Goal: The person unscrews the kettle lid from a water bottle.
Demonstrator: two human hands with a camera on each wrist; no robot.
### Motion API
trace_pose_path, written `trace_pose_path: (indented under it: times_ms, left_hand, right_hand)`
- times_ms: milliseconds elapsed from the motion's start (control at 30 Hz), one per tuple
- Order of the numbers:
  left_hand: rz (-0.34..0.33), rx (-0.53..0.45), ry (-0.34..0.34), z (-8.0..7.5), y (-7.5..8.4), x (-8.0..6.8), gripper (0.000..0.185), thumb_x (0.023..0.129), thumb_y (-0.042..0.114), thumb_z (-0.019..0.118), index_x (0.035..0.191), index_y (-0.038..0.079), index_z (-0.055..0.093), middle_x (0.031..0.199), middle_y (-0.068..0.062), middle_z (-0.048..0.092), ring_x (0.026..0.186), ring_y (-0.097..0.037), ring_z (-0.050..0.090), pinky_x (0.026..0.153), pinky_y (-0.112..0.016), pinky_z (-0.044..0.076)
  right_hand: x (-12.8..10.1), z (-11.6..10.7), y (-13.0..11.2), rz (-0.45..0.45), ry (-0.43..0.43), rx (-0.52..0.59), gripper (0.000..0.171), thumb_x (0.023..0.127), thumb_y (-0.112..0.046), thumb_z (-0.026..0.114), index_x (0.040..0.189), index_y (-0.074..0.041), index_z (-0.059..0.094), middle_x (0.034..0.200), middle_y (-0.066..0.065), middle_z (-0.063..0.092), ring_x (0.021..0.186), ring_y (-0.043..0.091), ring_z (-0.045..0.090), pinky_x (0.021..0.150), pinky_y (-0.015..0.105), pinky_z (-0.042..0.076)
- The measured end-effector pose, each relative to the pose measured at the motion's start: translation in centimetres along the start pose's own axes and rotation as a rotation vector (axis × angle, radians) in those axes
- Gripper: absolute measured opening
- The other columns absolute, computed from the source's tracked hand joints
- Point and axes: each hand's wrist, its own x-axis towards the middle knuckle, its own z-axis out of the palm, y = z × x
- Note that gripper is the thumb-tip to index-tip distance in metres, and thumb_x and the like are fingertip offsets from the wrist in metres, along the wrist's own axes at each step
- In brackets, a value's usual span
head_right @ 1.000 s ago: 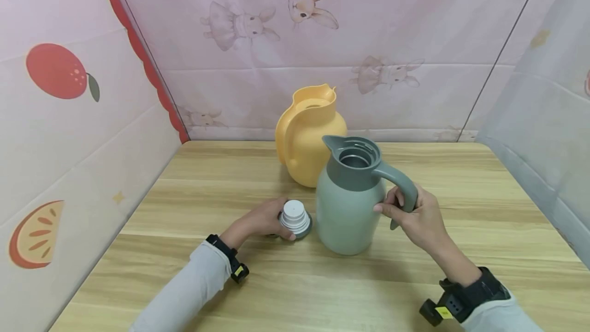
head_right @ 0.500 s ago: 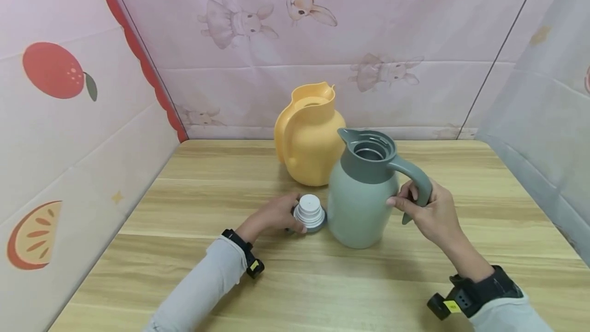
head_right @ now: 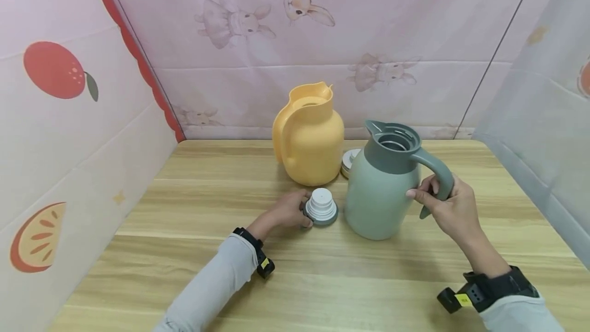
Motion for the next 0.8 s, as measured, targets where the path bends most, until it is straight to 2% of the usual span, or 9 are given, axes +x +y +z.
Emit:
trace_pose_path:
  times_ms: [267, 367, 433, 567, 800]
  left_hand:
    - [0.014, -0.036, 0.026, 1.0, 0.7, 1.1, 0.065, 0.064, 0.004, 0.083, 0.120, 0.002, 0.050, 0.108, -0.012, 0.055, 0.061, -0.015, 0.058, 0.048, -0.024, 0.048]
    - [0.015, -0.009, 0.032, 1.4, 1.3, 1.5, 0.067, 0.064, 0.006, 0.084, 0.122, 0.002, 0.050, 0.110, -0.011, 0.056, 0.074, -0.017, 0.058, 0.055, -0.022, 0.047]
    - [0.014, 0.022, 0.042, 1.5, 1.7, 1.8, 0.069, 0.063, 0.008, 0.085, 0.123, 0.003, 0.050, 0.111, -0.010, 0.056, 0.086, -0.018, 0.056, 0.063, -0.021, 0.046]
    - [-0.001, 0.028, 0.043, 1.8, 2.5, 2.1, 0.071, 0.062, 0.008, 0.085, 0.124, 0.005, 0.051, 0.111, -0.007, 0.056, 0.100, -0.020, 0.050, 0.074, -0.021, 0.043]
    - [0.020, 0.008, 0.066, 2.8, 3.2, 3.0, 0.070, 0.058, 0.007, 0.087, 0.119, 0.005, 0.053, 0.110, -0.005, 0.057, 0.102, -0.016, 0.049, 0.090, -0.026, 0.037]
  right_hand:
    - [0.2, -0.7, 0.7, 0.022, 0.030, -0.039, 0.034, 0.067, 0.017, 0.072, 0.072, 0.003, 0.042, 0.067, -0.008, 0.057, 0.063, 0.004, 0.050, 0.053, 0.015, 0.038]
    - [0.3, -1.3, 1.0, 0.039, 0.055, -0.061, 0.033, 0.067, 0.017, 0.072, 0.071, 0.003, 0.042, 0.067, -0.010, 0.058, 0.062, 0.003, 0.050, 0.052, 0.013, 0.038]
    - [0.3, -1.7, 1.2, 0.053, 0.067, -0.067, 0.033, 0.068, 0.016, 0.072, 0.071, 0.004, 0.042, 0.067, -0.011, 0.058, 0.062, 0.002, 0.050, 0.052, 0.013, 0.038]
    - [0.4, -2.4, 1.6, 0.074, 0.084, -0.081, 0.033, 0.071, 0.012, 0.073, 0.071, 0.003, 0.041, 0.067, -0.011, 0.057, 0.063, 0.003, 0.051, 0.052, 0.014, 0.038]
    - [0.5, -3.5, 2.5, 0.071, 0.143, -0.133, 0.034, 0.072, 0.010, 0.073, 0.072, 0.004, 0.040, 0.067, -0.011, 0.055, 0.064, 0.005, 0.050, 0.054, 0.012, 0.036]
